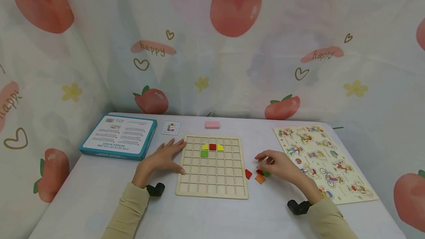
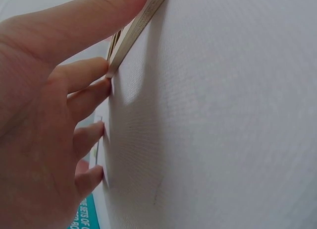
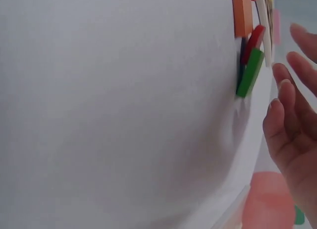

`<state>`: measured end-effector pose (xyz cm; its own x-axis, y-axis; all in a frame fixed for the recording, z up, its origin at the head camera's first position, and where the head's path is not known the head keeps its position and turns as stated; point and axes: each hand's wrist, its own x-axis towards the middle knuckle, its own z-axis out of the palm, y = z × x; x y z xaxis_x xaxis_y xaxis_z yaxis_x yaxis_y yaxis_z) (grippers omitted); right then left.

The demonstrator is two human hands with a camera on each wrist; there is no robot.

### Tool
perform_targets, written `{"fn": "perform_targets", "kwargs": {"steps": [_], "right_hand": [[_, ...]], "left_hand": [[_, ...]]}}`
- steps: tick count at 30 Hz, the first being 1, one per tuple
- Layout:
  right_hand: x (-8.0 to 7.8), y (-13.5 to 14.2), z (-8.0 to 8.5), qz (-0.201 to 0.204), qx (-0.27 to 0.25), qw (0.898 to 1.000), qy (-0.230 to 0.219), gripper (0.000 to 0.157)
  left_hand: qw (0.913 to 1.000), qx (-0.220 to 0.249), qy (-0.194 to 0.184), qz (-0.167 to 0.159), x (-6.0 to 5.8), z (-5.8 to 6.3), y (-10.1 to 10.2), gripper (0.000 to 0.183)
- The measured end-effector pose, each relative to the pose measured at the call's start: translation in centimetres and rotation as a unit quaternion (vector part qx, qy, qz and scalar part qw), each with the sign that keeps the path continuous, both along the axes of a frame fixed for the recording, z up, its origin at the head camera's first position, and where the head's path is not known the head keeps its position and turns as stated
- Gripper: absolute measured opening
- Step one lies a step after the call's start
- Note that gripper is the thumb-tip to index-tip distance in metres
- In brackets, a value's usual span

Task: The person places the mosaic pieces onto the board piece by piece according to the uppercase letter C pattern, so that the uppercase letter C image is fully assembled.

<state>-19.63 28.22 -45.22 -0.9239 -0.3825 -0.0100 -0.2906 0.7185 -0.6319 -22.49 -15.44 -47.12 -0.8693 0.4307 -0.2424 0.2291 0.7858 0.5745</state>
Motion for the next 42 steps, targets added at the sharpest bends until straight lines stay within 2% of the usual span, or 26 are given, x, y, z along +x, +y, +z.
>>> {"fn": "perform_targets", "kwargs": {"steps": [6,15,23,28,36,42], "right_hand": [[0.5,1.2,0.4,0.012,-0.007,1.0,-0.013,0.032],[0.9,1.9,0.4,0.019,-0.015,0.997,-0.069,0.034],[0.6,1.8,0.0,0.026,0.019,0.999,-0.043,0.022],[0.5,1.7,-0.1,0.028,0.025,0.998,-0.043,0.014],[0.2,1.5,0.2,0.02,-0.005,0.999,-0.036,0.008],[0.0,0.6,0.1,0.034,-0.047,0.997,-0.044,0.017]], "left_hand": [[1.0,-0.003,0.001,0.004,0.0,0.1,0.0,0.11],[1.0,0.001,0.001,0.006,0.2,0.3,0.1,0.109],[1.0,0.003,0.002,0.007,0.2,0.5,0.2,0.109],[1.0,0.002,0.002,0.003,0.2,0.4,0.2,0.109],[0.9999,0.003,0.0,0.01,0.3,0.4,0.3,0.109],[1.0,-0.002,0.0,0.009,0.2,0.3,0.2,0.109]]}}
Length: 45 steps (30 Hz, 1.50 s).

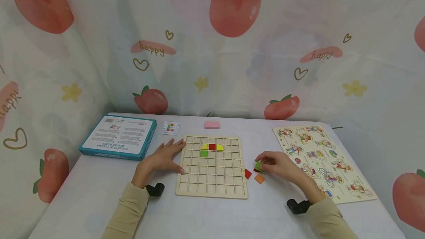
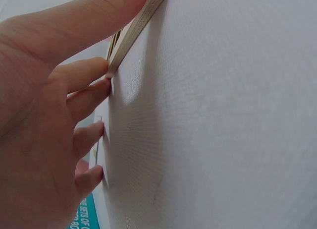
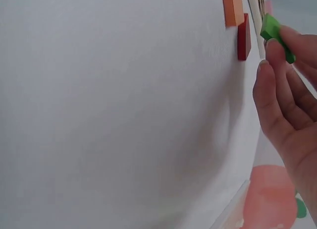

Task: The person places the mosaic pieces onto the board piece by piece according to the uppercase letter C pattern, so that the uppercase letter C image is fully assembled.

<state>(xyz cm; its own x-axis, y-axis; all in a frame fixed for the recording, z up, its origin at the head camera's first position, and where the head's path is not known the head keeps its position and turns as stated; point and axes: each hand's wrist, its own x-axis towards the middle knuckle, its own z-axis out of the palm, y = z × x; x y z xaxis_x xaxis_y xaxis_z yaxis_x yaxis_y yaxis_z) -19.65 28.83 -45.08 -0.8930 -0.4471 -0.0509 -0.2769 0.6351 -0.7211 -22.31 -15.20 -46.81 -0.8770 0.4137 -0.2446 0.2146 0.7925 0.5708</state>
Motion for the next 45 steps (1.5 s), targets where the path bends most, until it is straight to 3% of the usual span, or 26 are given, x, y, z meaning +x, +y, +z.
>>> {"fn": "perform_targets", "kwargs": {"steps": [5,12,20,31,45], "right_hand": [[-0.5,-1.6,0.1,0.019,-0.028,0.999,-0.01,0.019],[-1.0,-3.9,0.3,0.019,-0.013,1.0,-0.008,0.019],[-1.4,-6.0,0.0,0.016,-0.045,0.998,-0.052,0.028],[-1.8,-8.3,-0.3,0.026,-0.057,0.997,-0.05,0.031],[-1.7,-10.8,0.0,0.031,-0.028,0.999,-0.021,0.026]], "left_hand": [[1.0,-0.002,-0.002,0.002,-0.1,0.0,-0.1,0.11],[1.0,0.005,0.0,0.003,-0.1,0.0,-0.1,0.11],[1.0,0.004,0.001,0.001,-0.1,0.2,-0.1,0.109],[1.0,0.007,0.001,0.001,0.0,0.1,0.0,0.109],[1.0,0.009,-0.001,0.001,-0.1,0.0,0.0,0.109]]}}
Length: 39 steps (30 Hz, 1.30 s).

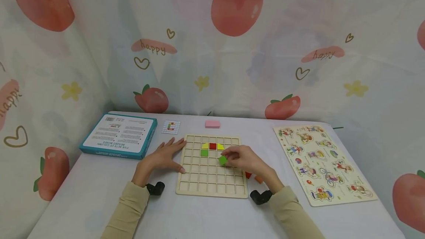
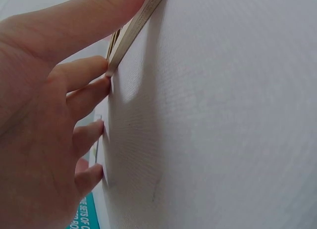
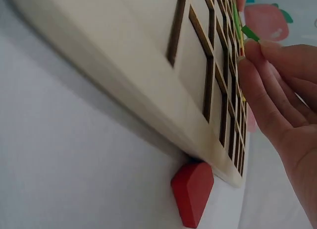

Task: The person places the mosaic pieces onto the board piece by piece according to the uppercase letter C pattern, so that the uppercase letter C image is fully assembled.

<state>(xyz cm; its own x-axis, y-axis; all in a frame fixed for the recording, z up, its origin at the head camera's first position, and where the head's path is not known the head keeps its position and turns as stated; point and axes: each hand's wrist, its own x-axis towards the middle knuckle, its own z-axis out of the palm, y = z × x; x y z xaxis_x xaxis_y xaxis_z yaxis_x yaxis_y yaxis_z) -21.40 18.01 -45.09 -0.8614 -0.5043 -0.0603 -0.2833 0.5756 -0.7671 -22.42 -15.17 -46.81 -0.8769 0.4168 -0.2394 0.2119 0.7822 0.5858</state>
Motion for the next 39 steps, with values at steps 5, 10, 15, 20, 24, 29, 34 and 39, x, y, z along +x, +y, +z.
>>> {"fn": "perform_targets", "kwargs": {"steps": [5,10,15,20,24,29,34,39], "right_hand": [[-0.3,-1.0,-0.2,-0.01,0.002,1.0,0.017,0.026],[-0.5,-2.2,-0.4,-0.02,0.006,1.0,0.022,0.024],[-0.6,-3.4,-0.4,-0.031,0.006,0.999,0.016,0.025],[-0.6,-4.5,-0.4,-0.046,0.012,0.999,0.005,0.025],[-0.6,-5.3,-0.5,-0.044,0.017,0.999,0.008,0.024],[-0.7,-5.9,-0.5,-0.036,0.021,0.999,0.015,0.023],[-0.8,-6.4,-0.5,-0.03,0.032,0.999,0.016,0.023],[-1.0,-6.9,-0.8,-0.014,0.044,0.999,0.027,0.023]], "left_hand": [[1.0,-0.001,0.0,-0.002,0.0,0.0,0.0,0.109],[1.0,-0.003,0.0,-0.004,-0.1,-0.1,-0.1,0.109],[1.0,-0.003,-0.001,-0.006,-0.1,-0.1,-0.2,0.11],[0.9999,-0.007,-0.003,-0.007,-0.2,-0.2,-0.2,0.112],[0.9999,-0.007,-0.003,-0.007,-0.2,-0.1,-0.2,0.111],[0.9999,-0.008,-0.009,-0.004,-0.2,0.0,-0.1,0.111],[0.9998,-0.012,-0.016,-0.004,-0.2,0.2,-0.1,0.11],[0.9998,-0.009,-0.019,-0.005,-0.2,0.2,-0.2,0.11]]}}
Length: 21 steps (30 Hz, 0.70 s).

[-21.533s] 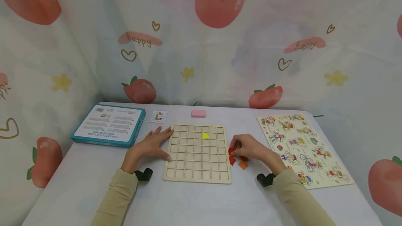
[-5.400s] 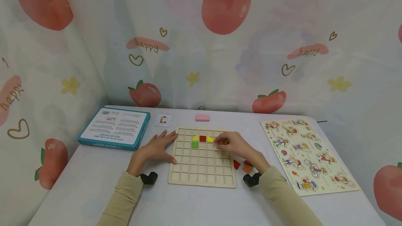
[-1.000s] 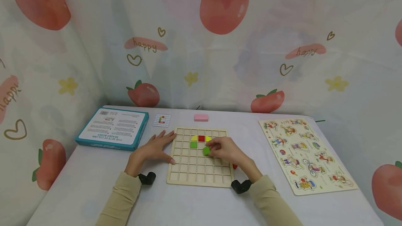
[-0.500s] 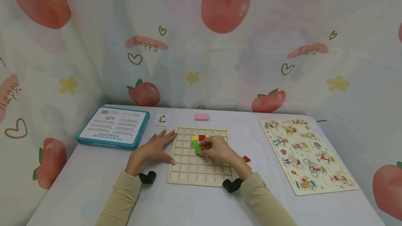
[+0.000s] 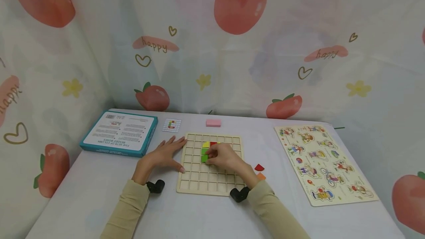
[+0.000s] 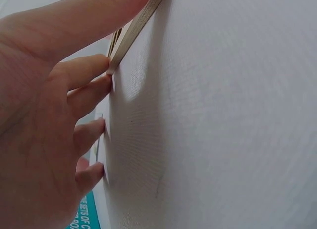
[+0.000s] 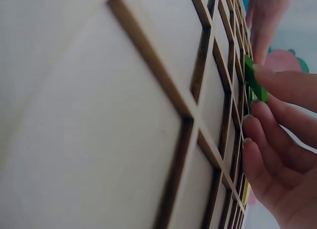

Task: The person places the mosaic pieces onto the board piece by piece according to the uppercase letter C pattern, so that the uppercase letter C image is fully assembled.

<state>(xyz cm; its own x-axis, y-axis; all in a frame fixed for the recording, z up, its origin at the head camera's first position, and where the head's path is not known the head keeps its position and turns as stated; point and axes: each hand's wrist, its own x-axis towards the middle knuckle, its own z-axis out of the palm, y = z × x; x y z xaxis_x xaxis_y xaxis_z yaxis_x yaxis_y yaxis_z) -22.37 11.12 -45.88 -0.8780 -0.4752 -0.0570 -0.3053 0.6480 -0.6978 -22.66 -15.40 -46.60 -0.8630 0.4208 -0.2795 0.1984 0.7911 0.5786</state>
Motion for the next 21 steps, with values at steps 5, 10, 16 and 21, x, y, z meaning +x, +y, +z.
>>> {"fn": "perform_targets", "kwargs": {"steps": [5,10,16,21], "right_hand": [[0.2,-0.1,0.2,0.015,0.015,1.0,0.012,0.023],[0.4,0.0,0.2,0.031,0.026,0.999,0.019,0.024],[0.4,0.9,0.4,0.051,0.019,0.998,0.007,0.024],[0.4,2.4,0.5,0.047,0.014,0.999,0.011,0.023]], "left_hand": [[1.0,0.008,0.004,0.002,0.0,-0.1,0.0,0.11],[0.9999,0.01,0.007,0.0,0.1,-0.1,0.0,0.11],[0.9999,0.008,0.009,0.003,0.2,-0.1,0.1,0.11],[0.9999,0.007,0.007,0.008,0.3,0.0,0.2,0.11]]}}
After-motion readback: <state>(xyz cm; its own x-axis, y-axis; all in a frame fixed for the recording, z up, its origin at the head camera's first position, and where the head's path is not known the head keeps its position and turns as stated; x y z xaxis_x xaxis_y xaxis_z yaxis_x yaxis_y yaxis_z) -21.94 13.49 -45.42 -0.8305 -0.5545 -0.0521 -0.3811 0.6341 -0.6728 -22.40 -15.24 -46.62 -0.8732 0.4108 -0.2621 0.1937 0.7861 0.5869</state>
